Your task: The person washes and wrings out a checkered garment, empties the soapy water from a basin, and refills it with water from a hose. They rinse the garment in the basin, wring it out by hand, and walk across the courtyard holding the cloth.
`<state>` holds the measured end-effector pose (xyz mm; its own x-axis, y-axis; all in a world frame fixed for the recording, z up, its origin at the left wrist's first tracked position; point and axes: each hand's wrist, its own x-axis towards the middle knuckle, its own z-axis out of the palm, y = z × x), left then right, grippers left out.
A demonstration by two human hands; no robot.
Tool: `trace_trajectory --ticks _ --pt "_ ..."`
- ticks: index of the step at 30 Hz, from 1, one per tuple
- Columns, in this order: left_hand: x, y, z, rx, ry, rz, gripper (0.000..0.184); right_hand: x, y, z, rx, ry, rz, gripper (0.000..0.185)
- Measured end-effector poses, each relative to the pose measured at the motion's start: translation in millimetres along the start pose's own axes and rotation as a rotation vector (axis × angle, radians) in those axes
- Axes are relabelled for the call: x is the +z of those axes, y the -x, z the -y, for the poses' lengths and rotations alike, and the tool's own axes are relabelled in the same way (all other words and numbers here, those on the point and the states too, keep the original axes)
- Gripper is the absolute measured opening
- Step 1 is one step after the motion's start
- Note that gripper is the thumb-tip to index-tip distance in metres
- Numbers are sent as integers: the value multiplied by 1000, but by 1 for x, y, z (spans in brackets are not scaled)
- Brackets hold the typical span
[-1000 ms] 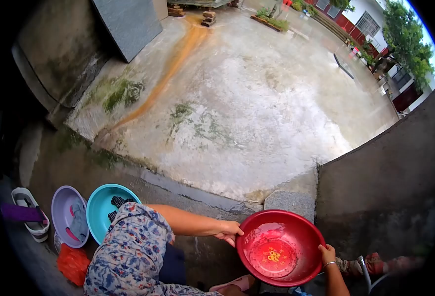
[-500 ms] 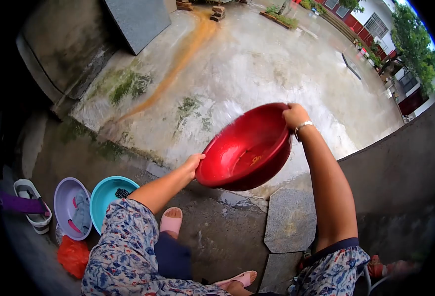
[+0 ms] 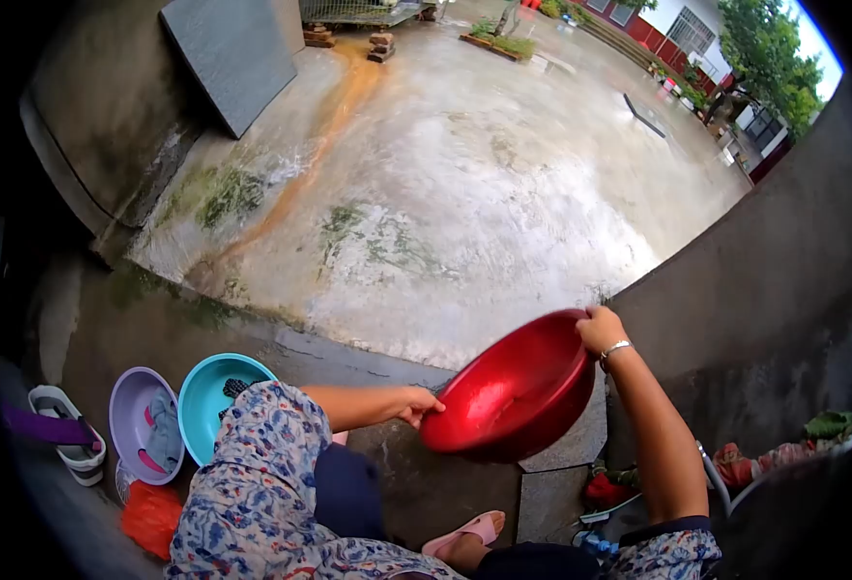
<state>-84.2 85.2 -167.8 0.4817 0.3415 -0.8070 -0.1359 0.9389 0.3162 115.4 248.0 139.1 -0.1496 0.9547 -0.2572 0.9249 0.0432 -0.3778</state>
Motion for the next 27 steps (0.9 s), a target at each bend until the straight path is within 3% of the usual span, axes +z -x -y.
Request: trace_trajectory --ticks 2,4,5,7,9,12,13,15,17,19,23,27 --pt "-19 -7 -11 241 -176 -145 32 -6 17 26 -307 44 -169 33" --pt "-20 -28 -7 650 -70 -344 38 -15 46 63 -535 -35 -231 41" --pt "7 15 -22 675 4 -203 42 -17 57 73 -591 -52 -247 44" --pt "18 4 -34 506 56 -307 41 -17 64 73 -538 5 -302 46" --pt "32 12 -39 374 -50 -191 37 -23 63 49 -415 -1 -280 45" --pt "40 4 -36 301 -162 -218 37 -28 62 -35 -207 -58 -312 41" --pt "35 -5 -37 272 -198 -214 39 -16 64 -77 -189 -83 -416 40" --pt "35 15 -42 339 -277 -256 41 4 84 -147 -8 -200 -228 33" --pt "47 31 -56 436 -300 -308 44 44 102 -229 419 -737 60 24" --pt "63 44 -70 493 -372 -255 42 76 140 -253 672 -962 107 17" --pt "71 44 -80 509 -557 -260 47 149 166 -298 652 -1307 -149 18" --pt "66 41 -95 572 -834 -368 54 197 155 -328 655 -1292 -427 14"
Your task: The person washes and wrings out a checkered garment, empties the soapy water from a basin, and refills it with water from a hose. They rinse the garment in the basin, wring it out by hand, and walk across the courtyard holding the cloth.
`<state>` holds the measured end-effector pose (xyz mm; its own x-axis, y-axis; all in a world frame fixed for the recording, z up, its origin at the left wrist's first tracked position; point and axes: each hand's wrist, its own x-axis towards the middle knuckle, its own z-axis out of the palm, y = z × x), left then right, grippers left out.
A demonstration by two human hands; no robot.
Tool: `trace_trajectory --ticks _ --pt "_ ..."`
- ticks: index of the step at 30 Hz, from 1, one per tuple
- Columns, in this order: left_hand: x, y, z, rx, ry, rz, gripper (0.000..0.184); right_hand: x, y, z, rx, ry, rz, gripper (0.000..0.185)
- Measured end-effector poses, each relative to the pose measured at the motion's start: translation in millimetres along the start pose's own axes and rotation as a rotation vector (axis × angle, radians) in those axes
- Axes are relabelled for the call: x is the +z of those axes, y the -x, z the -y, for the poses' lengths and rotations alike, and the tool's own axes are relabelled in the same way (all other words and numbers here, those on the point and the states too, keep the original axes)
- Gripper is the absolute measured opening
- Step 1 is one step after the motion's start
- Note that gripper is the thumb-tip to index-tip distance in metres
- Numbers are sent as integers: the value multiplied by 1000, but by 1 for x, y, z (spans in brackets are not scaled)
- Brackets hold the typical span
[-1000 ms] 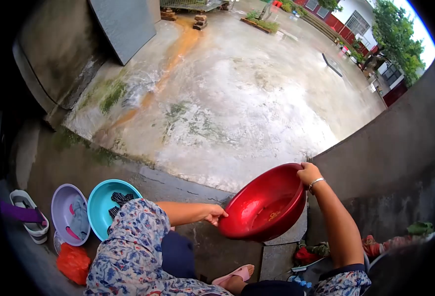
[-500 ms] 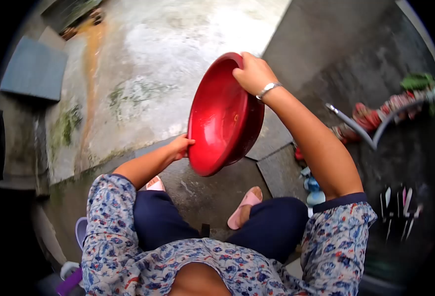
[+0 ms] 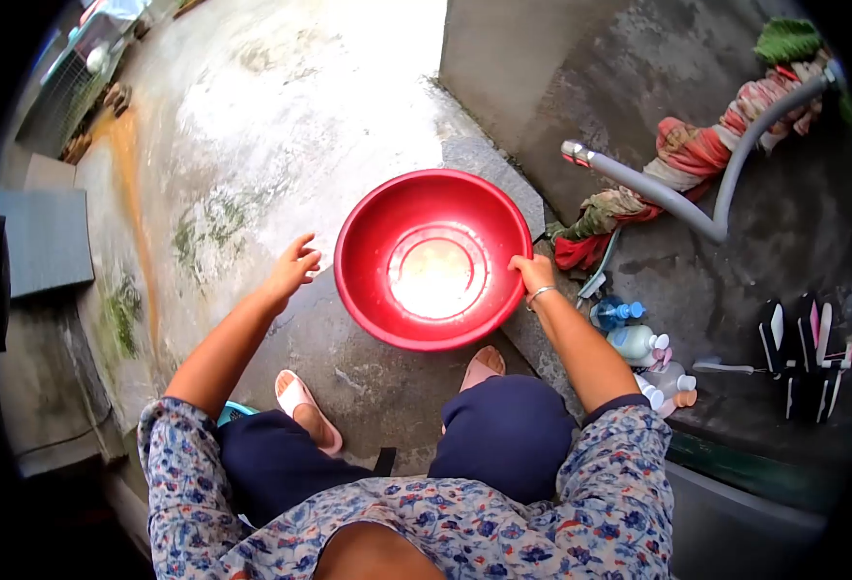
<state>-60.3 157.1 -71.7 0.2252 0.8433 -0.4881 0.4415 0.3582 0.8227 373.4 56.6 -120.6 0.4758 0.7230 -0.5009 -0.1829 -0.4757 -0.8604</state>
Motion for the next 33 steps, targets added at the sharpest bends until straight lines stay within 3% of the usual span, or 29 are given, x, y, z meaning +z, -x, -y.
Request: trace_trajectory --ticks 4,8,10,11,14,15,16,18,20,22,24,26,33 --pt "-16 30 -18 -32 56 98 42 5 -36 -37 -164 8 -165 10" --pt "-23 69 -40 -39 21 132 35 9 -50 -57 -147 -113 -266 10" --pt "-25 83 -49 -67 27 151 33 10 -44 -58 82 -209 -292 13" --pt "-25 88 -55 -74 24 152 33 9 -61 -84 74 -345 -202 27" --pt "-18 97 -70 -72 -43 161 32 10 -63 -100 150 -385 -57 40" --pt "-13 101 -78 -54 -73 163 32 5 -58 -95 169 -343 48 63" --pt "-9 105 -83 -46 -74 162 32 0 -52 -88 161 -345 48 63" --pt "-1 110 -93 81 -217 209 32 -21 -36 -62 152 306 -77 78" --pt "11 119 -107 213 -318 201 30 -45 -21 -62 -218 317 -177 75" --pt "24 126 -112 314 -323 211 31 -70 17 -32 -476 144 -161 47" --pt "40 139 -124 389 -345 215 30 -87 90 36 -632 266 -297 23" --pt "52 150 -134 461 -347 248 30 -108 145 84 -655 168 -305 21" --pt "72 169 -126 577 -441 207 32 -134 257 313 -1334 427 -495 19"
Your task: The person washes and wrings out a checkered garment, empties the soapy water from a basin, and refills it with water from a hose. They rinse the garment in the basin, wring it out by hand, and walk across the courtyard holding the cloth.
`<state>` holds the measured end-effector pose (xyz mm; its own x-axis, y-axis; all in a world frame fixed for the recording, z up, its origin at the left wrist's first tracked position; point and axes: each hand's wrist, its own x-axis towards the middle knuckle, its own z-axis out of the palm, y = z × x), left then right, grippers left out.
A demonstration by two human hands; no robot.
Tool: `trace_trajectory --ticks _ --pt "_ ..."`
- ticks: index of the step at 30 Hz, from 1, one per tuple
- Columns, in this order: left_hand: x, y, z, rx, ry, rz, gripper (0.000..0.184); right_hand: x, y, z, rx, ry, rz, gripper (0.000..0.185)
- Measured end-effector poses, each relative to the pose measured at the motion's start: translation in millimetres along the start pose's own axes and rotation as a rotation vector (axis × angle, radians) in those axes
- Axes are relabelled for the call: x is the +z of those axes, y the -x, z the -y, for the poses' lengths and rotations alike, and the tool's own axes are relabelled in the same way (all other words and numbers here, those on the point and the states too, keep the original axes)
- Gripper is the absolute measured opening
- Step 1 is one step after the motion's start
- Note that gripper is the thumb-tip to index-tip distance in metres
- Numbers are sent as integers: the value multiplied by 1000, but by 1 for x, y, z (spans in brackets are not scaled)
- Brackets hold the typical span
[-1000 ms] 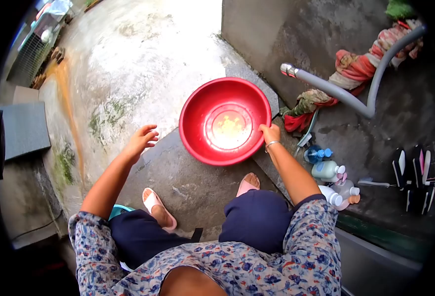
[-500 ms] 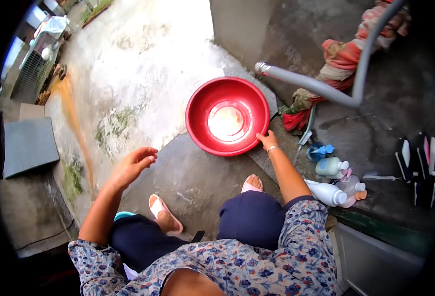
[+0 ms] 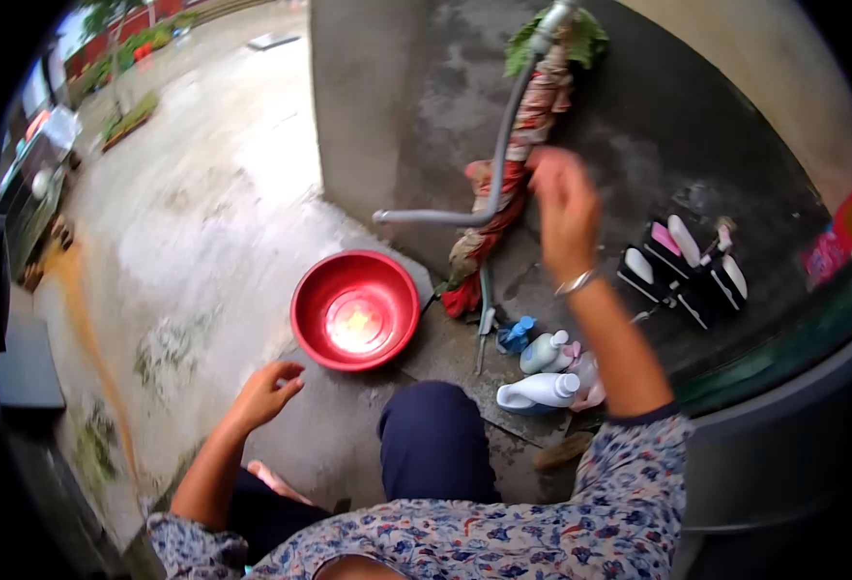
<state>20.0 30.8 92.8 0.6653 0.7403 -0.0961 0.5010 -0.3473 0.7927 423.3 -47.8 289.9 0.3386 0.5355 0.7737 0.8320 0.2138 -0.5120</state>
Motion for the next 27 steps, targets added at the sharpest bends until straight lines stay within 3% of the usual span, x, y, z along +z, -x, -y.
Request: trace_trajectory --ticks 1,3,7,9,15,19,21,22,24,25,27 --pt "5 2 8 4 -12 -26 32 2 -38 0 -198 68 -91 22" --pt "8 12 7 -7 -122 -20 31 -1 -106 25 -204 170 -120 32" --pt "19 22 51 -182 -168 43 35 0 -253 -19 -440 649 -222 56" --pt "19 25 60 -195 -283 97 34 -2 -307 -56 -288 723 -115 49" --pt "18 21 72 -235 -300 109 35 1 -276 -9 -331 673 -260 32" --pt "15 25 59 -212 -288 139 34 -5 -275 -3 -293 597 -253 29" --pt "19 26 62 -170 -279 125 33 -12 -277 -5 -373 557 -253 27" --pt "19 24 62 -182 -313 162 34 -18 -295 -27 -366 453 -238 27" --pt "19 25 64 -116 -310 137 34 -58 -369 -125 -283 170 8 39" --pt "20 25 62 -129 -297 133 33 -52 -356 -110 -136 50 -2 32" --pt "25 23 68 -96 -296 153 31 -43 -332 -84 -117 -50 -9 33"
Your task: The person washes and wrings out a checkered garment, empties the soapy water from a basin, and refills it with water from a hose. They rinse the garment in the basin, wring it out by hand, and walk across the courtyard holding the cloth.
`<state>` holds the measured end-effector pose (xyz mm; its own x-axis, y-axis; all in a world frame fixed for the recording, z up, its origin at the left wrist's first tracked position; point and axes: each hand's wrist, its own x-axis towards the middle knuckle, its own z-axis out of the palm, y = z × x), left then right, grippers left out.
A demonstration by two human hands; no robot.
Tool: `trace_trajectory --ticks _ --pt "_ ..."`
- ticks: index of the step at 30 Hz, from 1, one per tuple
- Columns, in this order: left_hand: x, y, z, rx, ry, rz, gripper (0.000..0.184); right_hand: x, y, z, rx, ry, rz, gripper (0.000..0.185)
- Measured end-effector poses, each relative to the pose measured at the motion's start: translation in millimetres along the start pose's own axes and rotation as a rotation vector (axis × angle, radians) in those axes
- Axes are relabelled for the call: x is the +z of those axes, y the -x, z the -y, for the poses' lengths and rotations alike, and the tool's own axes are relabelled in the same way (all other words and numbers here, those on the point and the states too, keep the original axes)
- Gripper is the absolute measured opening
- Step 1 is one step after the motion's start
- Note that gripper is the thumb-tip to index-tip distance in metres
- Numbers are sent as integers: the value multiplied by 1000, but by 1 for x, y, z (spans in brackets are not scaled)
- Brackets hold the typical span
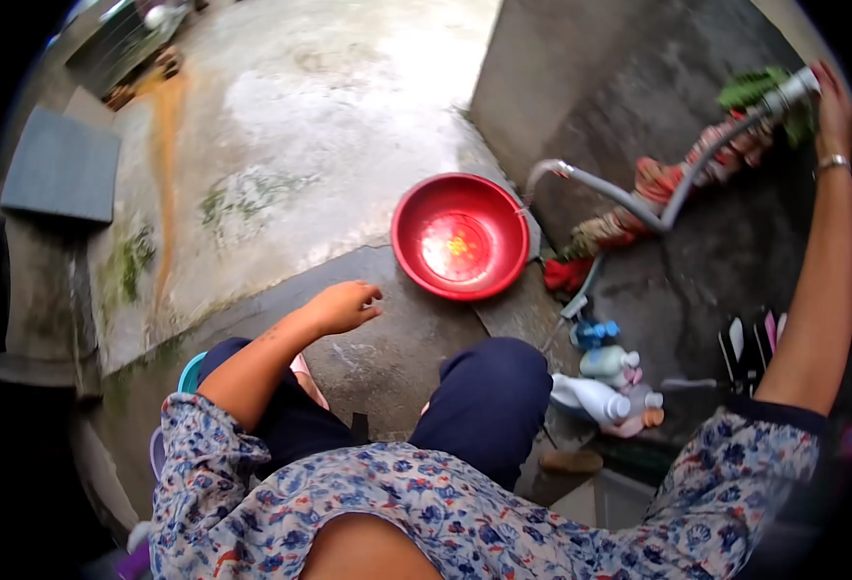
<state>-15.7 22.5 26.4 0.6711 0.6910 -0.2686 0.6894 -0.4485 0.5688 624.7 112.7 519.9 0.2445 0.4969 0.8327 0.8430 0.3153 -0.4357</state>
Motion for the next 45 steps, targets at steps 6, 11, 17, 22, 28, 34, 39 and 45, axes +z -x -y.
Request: trace_trajectory --ticks 6,11,17,22,28,34,39,45 --pt "-10 6 -10 -32 60 48 28 11 61 39 -70 -234 -184 33" --pt "-19 23 -27 0 9 -38 29 66 290 118 -15 -327 -349 30" --pt "-19 24 -28 -56 10 -2 31 163 520 38 804 -415 402 23" --pt "-23 23 -31 -97 -41 32 32 264 625 -166 1118 -36 540 54" --pt "-24 17 -28 -107 -130 124 34 329 663 -190 1491 -411 605 42" --pt "-30 12 -35 -101 -110 162 35 357 627 -103 1664 -478 213 25" --pt "-33 14 -41 -83 -101 183 37 334 631 -80 1704 -725 35 39" --pt "-24 27 -33 -42 -84 131 38 290 686 -73 1823 -940 -89 30"
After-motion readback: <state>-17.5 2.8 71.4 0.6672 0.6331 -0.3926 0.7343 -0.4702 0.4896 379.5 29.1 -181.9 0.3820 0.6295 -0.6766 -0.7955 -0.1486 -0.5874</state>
